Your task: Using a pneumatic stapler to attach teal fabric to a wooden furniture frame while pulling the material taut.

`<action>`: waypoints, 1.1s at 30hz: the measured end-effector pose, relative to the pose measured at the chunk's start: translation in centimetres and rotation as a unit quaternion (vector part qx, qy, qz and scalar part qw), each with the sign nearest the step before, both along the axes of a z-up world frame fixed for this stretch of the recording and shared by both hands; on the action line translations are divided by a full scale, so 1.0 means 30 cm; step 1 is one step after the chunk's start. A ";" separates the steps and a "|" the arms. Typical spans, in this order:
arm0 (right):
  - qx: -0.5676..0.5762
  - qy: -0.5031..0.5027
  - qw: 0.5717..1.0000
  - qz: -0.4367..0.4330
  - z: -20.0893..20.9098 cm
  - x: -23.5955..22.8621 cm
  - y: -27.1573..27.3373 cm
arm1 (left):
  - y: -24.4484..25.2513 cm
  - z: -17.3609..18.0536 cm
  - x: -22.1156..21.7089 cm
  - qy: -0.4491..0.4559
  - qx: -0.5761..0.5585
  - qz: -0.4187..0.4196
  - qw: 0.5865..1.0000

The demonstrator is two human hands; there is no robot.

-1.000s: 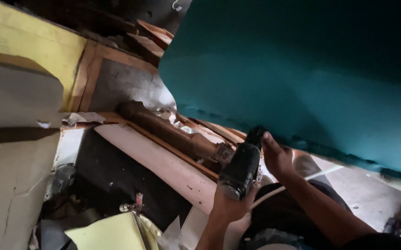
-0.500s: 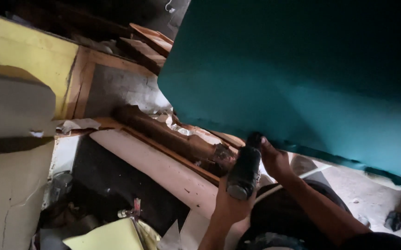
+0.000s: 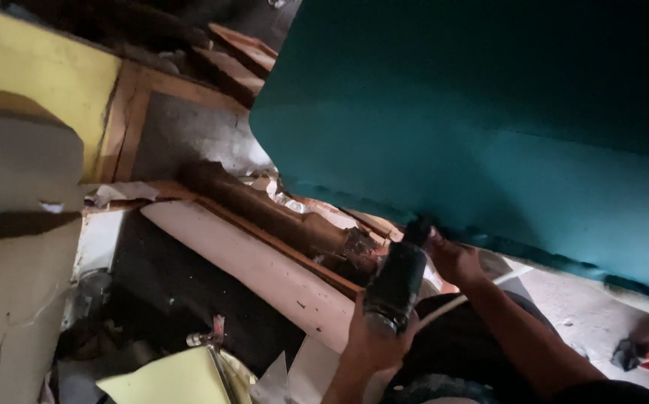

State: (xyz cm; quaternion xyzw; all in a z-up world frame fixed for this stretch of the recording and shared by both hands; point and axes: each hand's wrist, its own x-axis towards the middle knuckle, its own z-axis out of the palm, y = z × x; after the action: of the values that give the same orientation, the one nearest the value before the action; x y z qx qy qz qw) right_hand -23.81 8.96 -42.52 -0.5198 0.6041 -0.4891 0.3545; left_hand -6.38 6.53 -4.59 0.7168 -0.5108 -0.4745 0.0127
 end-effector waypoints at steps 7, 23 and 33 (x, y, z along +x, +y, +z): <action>-0.034 0.210 0.974 0.074 0.006 -0.059 0.012 | -0.017 0.042 -0.098 0.050 0.031 -0.008 0.998; 0.135 -0.363 0.921 -0.036 0.474 0.058 -0.236 | -0.076 0.094 0.004 0.092 -0.072 0.030 0.993; 0.198 -0.571 0.796 -0.044 1.269 0.419 -0.686 | -0.016 -0.062 0.305 0.066 -0.121 0.190 0.972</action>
State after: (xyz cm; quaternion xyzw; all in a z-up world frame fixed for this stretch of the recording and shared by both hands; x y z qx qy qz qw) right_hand -11.24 -11.63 -4.45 -0.0376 0.3978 -0.5819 0.7084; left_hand 2.78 6.04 -6.46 0.7608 -0.4174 -0.4442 0.2229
